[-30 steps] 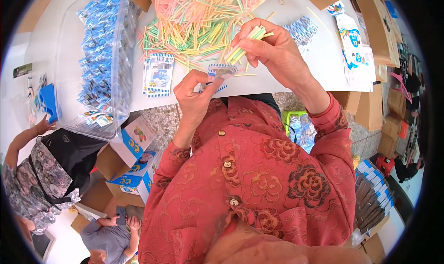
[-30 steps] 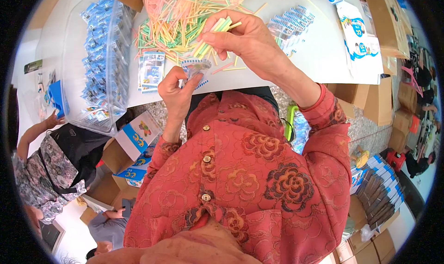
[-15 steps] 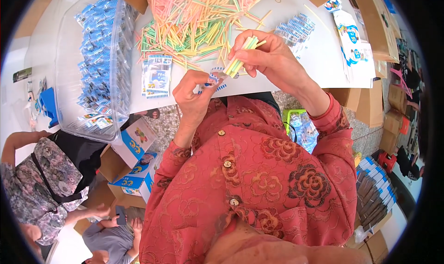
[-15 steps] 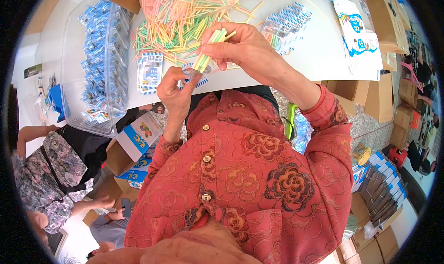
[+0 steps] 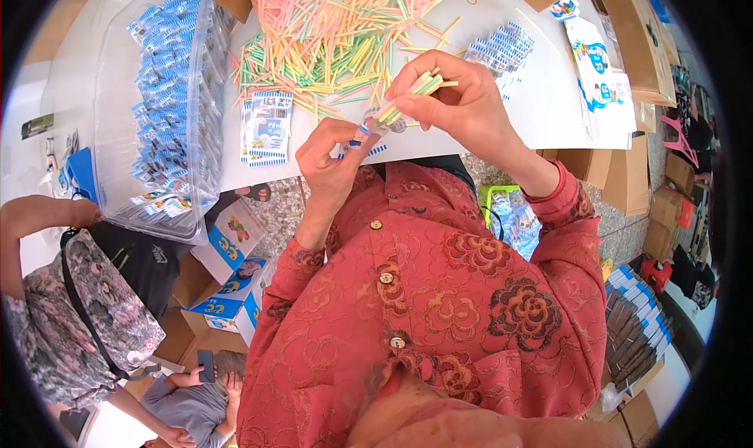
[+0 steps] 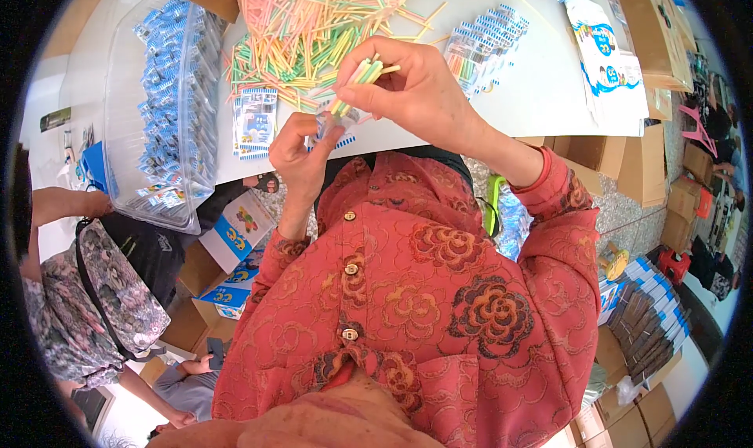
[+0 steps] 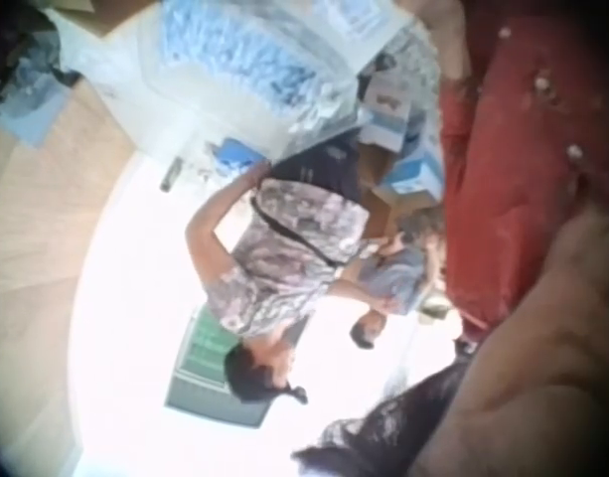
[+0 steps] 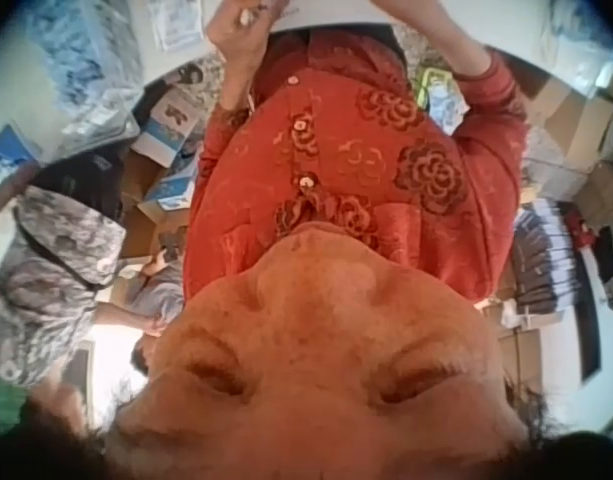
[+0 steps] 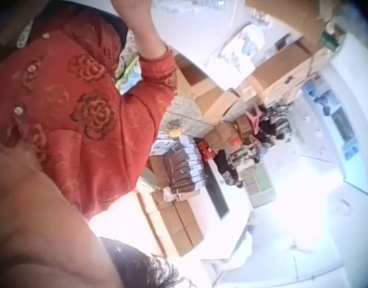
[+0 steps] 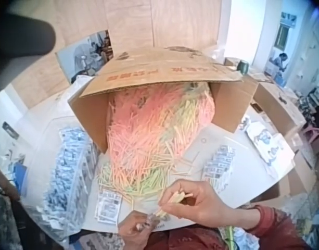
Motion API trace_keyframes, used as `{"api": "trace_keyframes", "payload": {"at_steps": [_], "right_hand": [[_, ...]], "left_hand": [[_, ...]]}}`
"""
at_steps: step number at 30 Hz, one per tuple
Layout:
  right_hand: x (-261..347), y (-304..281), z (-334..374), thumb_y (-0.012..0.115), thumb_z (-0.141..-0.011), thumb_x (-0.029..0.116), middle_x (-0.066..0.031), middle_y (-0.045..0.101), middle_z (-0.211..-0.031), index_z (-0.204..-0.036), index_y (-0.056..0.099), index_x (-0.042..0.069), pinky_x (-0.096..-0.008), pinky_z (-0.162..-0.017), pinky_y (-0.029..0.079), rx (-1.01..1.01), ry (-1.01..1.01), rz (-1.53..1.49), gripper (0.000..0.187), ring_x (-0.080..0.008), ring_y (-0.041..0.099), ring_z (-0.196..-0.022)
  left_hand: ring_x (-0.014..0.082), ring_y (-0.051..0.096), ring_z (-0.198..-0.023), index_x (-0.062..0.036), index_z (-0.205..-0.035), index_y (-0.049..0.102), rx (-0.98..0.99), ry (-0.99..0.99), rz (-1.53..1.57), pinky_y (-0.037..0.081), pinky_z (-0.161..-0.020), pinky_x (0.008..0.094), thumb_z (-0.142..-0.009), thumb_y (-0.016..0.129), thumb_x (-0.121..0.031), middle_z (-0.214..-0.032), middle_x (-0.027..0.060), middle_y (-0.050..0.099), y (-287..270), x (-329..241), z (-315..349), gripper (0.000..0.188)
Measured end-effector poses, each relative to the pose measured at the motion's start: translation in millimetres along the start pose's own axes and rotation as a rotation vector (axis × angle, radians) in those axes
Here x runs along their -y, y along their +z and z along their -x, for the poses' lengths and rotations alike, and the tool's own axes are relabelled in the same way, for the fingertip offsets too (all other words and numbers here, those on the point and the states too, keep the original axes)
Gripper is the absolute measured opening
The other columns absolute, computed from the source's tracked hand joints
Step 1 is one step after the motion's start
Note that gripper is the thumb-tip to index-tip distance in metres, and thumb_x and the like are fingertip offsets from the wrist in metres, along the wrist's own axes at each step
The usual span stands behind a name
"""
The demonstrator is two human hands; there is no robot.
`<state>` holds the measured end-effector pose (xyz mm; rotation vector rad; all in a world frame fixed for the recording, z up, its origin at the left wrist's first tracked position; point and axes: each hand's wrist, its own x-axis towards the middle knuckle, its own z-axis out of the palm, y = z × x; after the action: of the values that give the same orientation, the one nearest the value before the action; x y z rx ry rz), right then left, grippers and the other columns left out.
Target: Manually packing small sticks into clear plastic packets.
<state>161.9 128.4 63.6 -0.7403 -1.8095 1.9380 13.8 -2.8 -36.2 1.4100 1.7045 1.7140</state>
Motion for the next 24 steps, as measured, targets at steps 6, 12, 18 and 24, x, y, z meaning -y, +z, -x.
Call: {"api": "trace_keyframes", "payload": {"at_steps": [6,12,18,24], "right_hand": [[-2,2,1,0.064,-0.085,0.003,-0.0029,0.064,-0.089,-0.092,0.062,0.003,-0.0189,-0.061,0.045,0.012,-0.260,0.159,0.007,-0.0055,0.058,-0.077],[6,3,-2,0.065,-0.082,0.002,-0.0033,0.064,-0.087,-0.090,0.063,0.003,-0.0210,-0.059,0.044,0.049,-0.293,0.327,0.008,-0.0065,0.058,-0.074],[4,7,-4,0.065,-0.083,0.004,-0.0035,0.063,-0.085,-0.091,0.063,0.003,-0.0243,-0.058,0.044,0.120,-0.376,0.491,0.008,-0.0102,0.059,-0.072],[6,5,-9,0.059,-0.089,0.009,-0.0062,0.064,-0.089,-0.098,0.063,0.002,-0.0263,-0.065,0.048,0.126,-0.347,0.514,0.012,-0.0149,0.061,-0.077]], "left_hand": [[0.0146,0.061,-0.066,-0.0025,-0.076,0.062,-0.033,-0.080,0.150,0.046,-0.058,0.0254,-0.066,0.076,0.005,-0.073,0.0074,0.064,1,3,1,0.019],[0.0154,0.062,-0.068,-0.0028,-0.079,0.063,-0.013,-0.029,0.073,0.047,-0.059,0.0254,-0.066,0.076,0.006,-0.076,0.0078,0.065,2,3,0,0.020],[0.0157,0.062,-0.069,-0.0023,-0.079,0.063,0.011,-0.038,0.049,0.048,-0.060,0.0256,-0.066,0.075,0.007,-0.077,0.0080,0.065,2,1,-2,0.020],[0.0144,0.061,-0.069,-0.0013,-0.078,0.062,-0.013,-0.052,0.115,0.047,-0.061,0.0257,-0.067,0.073,0.008,-0.077,0.0070,0.065,5,0,-7,0.019]]}}
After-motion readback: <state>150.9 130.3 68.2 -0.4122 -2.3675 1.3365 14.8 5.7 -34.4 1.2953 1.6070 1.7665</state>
